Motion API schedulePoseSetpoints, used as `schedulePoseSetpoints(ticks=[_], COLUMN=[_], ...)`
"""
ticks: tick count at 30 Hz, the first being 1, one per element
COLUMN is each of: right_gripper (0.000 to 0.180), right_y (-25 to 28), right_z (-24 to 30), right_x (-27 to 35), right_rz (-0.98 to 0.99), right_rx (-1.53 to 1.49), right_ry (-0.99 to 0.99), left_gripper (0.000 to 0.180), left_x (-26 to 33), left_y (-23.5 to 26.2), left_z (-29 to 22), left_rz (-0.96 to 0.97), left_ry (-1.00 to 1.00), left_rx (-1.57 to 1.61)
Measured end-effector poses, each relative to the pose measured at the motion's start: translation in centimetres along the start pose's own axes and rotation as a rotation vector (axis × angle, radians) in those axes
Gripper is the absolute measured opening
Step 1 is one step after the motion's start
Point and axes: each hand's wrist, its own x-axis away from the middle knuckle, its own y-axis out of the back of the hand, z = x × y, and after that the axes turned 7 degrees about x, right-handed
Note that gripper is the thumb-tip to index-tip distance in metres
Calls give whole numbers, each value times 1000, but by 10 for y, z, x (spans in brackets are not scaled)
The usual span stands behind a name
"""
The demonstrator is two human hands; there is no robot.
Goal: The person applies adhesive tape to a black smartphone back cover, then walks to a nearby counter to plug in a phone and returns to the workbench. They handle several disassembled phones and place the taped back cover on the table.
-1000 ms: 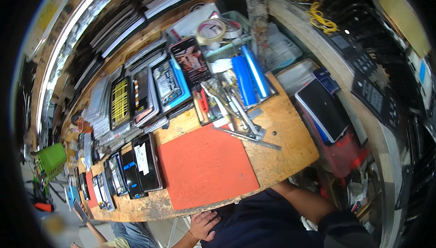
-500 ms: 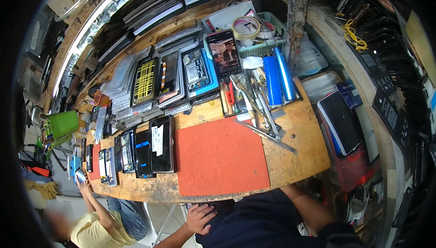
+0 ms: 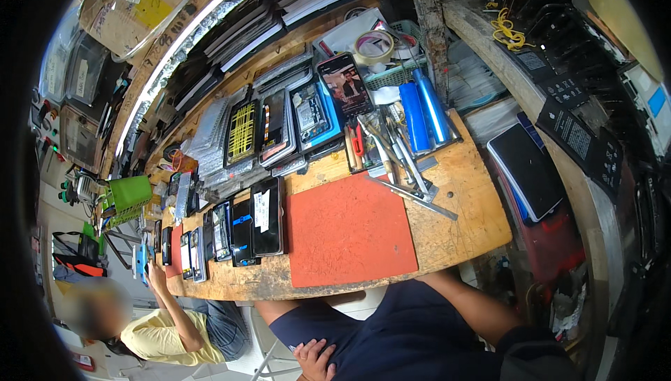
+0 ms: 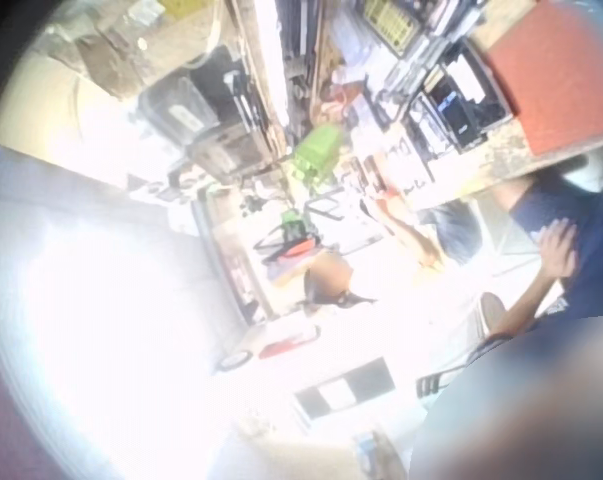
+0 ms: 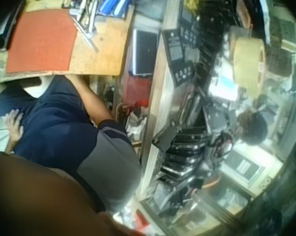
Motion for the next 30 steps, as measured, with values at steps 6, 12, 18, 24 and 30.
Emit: schedulePoseSetpoints(ticks=[6, 12, 18, 24, 30], right_gripper=[66, 65, 65, 62, 44], right_y=[3, -12, -47, -7, 87], right_z=[0, -13, 87, 245, 290], right_x=[-3, 22, 38, 51, 101], right_rz=[49, 206, 448, 473, 159], right_rx=[18, 35, -73, -258, -510], right_ry=[-15, -101, -51, 15, -112], left_gripper=[59, 54, 50, 44, 40], left_x=[-3, 5, -5, -48, -130], left_y=[-26, -63, -60, 73, 211], left_z=[24, 68, 128, 157, 199], left_rz=[85, 33, 104, 502, 767], left_ry=[128, 189, 121, 206, 578], left_rx=[196, 370, 493, 469, 638])
